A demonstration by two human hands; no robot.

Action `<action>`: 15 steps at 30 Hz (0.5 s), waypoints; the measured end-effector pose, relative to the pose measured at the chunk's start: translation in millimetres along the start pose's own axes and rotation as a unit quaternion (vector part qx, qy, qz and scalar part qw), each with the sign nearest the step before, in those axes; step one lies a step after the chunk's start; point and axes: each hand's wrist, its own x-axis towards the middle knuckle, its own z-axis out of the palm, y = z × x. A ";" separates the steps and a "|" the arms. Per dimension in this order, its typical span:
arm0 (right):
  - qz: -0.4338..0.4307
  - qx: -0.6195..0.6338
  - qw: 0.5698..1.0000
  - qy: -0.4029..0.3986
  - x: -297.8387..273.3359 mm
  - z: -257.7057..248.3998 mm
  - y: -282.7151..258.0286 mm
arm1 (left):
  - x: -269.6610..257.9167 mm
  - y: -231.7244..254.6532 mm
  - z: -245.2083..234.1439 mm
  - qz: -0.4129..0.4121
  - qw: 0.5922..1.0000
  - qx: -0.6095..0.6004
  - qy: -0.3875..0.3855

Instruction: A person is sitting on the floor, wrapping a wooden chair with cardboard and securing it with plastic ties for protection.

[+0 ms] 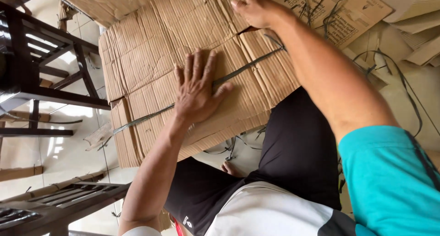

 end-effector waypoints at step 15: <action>0.094 0.216 0.971 -0.044 -96.3 12.7 87.5 | -196.0 -62.4 62.6 -0.198 0.884 0.072 0.418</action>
